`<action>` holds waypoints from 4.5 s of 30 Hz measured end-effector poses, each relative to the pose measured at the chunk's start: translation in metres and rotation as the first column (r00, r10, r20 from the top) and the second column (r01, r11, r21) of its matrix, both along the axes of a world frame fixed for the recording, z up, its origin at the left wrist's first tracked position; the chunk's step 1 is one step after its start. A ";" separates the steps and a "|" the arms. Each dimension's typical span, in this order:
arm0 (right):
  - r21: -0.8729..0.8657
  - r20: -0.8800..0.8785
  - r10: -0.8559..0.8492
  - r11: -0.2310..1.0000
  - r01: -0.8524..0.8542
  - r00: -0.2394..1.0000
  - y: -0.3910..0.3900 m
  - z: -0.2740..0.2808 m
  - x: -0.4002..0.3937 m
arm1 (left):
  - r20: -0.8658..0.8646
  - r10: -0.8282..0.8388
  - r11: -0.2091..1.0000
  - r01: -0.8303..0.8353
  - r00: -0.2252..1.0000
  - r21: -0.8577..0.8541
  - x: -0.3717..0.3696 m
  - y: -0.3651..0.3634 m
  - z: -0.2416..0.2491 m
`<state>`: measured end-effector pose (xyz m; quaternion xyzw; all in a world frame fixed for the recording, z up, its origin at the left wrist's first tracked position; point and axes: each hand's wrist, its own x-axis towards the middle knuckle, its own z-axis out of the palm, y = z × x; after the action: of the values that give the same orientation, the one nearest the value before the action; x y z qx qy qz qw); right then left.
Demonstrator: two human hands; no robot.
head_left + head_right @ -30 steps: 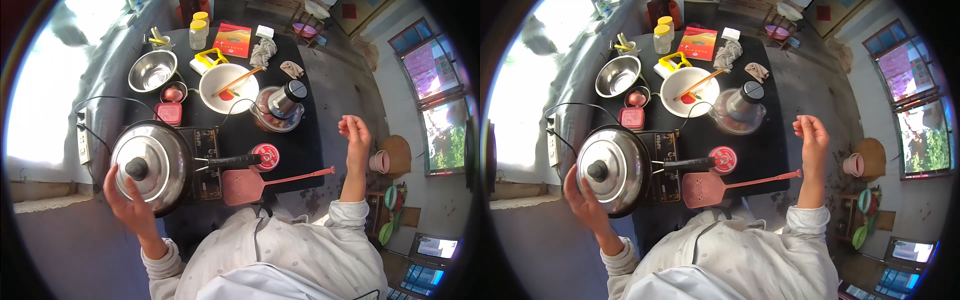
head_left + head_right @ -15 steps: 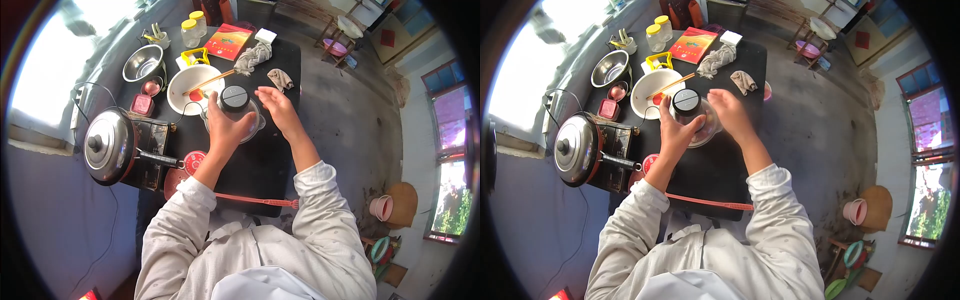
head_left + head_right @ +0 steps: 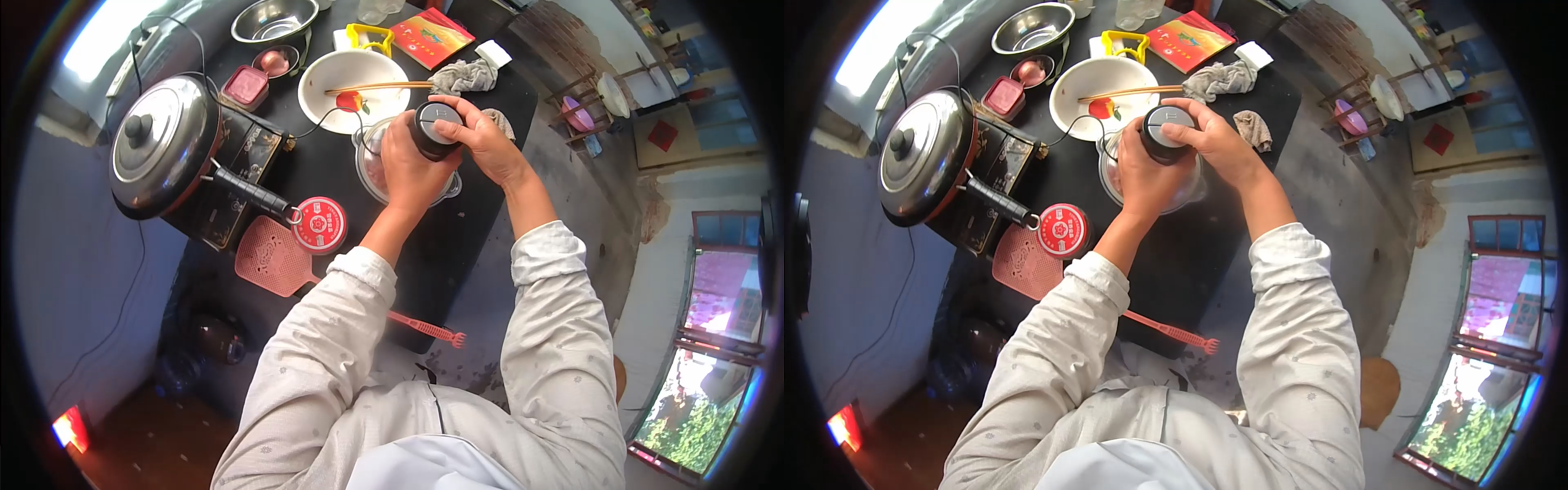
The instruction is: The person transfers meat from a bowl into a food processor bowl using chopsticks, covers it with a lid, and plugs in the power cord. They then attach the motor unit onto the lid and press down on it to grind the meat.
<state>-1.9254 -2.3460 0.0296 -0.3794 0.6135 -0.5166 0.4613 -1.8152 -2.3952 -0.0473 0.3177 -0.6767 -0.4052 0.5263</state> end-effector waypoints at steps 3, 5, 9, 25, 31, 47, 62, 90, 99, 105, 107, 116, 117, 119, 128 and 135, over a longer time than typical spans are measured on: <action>-0.024 0.086 0.042 0.999 -0.040 0.995 -0.002 -0.005 -0.005 | -0.001 -0.028 0.999 0.028 1.000 0.027 0.001 -0.001 0.000; -0.057 0.154 0.059 0.997 -0.050 0.986 -0.002 -0.013 -0.007 | -0.002 -0.036 0.999 0.036 0.999 0.030 0.001 -0.001 0.002; -0.165 0.174 0.058 0.986 -0.029 0.983 -0.002 -0.023 -0.005 | 0.042 -0.029 0.999 0.027 0.999 0.034 0.003 -0.001 -0.005; -0.197 0.210 0.084 0.979 -0.042 0.974 -0.003 -0.033 -0.005 | -0.022 -0.106 0.974 0.108 0.994 0.198 0.003 0.007 -0.004; -0.212 0.116 0.066 0.976 -0.040 0.991 -0.008 -0.037 -0.008 | 0.110 0.011 0.993 -0.023 0.994 0.112 0.006 0.004 -0.006; -0.156 0.232 0.073 0.987 -0.037 0.970 -0.004 -0.026 -0.003 | 0.099 0.003 0.998 -0.010 0.995 0.068 0.013 0.010 0.004; -0.184 -0.761 -0.044 0.971 -0.151 0.647 -0.005 -0.004 -0.006 | 0.397 -0.131 0.991 0.110 0.908 0.075 0.063 0.037 0.054; 0.211 -0.817 0.145 0.976 0.056 0.559 -0.025 0.042 0.048 | 0.746 0.652 0.756 -0.201 0.140 -0.623 0.318 -0.566 0.028; 0.175 -0.825 0.118 0.983 0.052 0.553 -0.025 0.038 0.048 | 0.777 0.627 0.777 -0.128 0.059 -0.617 0.317 -0.566 0.038; 0.158 -0.825 0.104 0.986 0.049 0.556 -0.024 0.038 0.048 | 0.860 0.482 0.855 -0.303 0.167 -0.421 0.326 -0.558 0.058; 0.160 -0.826 0.109 0.986 0.045 0.553 -0.023 0.037 0.046 | 0.812 0.489 0.844 -0.408 0.319 -0.348 0.336 -0.562 0.051; 0.096 -0.853 0.104 0.994 -0.043 0.511 -0.016 0.031 0.033 | 0.325 0.534 0.845 -0.506 0.781 -0.174 0.417 -0.512 0.060; 0.095 -0.850 0.109 0.994 -0.053 0.516 -0.016 0.032 0.033 | 0.283 0.529 0.849 -0.491 0.800 -0.197 0.421 -0.492 0.069; 0.058 -0.883 0.095 0.994 -0.093 0.460 -0.014 0.031 0.030 | 0.222 0.488 0.870 -0.451 0.844 -0.198 0.413 -0.424 0.095; -0.033 -0.918 0.033 0.987 -0.159 0.396 -0.006 0.002 0.001 | 0.443 0.444 0.851 -0.522 0.779 0.064 0.349 0.021 0.046; 0.049 -0.916 0.087 0.993 -0.106 0.392 -0.005 0.006 0.001 | 0.801 -0.126 0.583 -0.610 0.585 0.537 0.227 0.238 -0.075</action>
<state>-1.9245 -2.3508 0.0359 -0.6391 0.7385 -0.2016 0.0750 -1.5883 -2.1577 -0.1221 0.7521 -0.5299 -0.3889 0.0472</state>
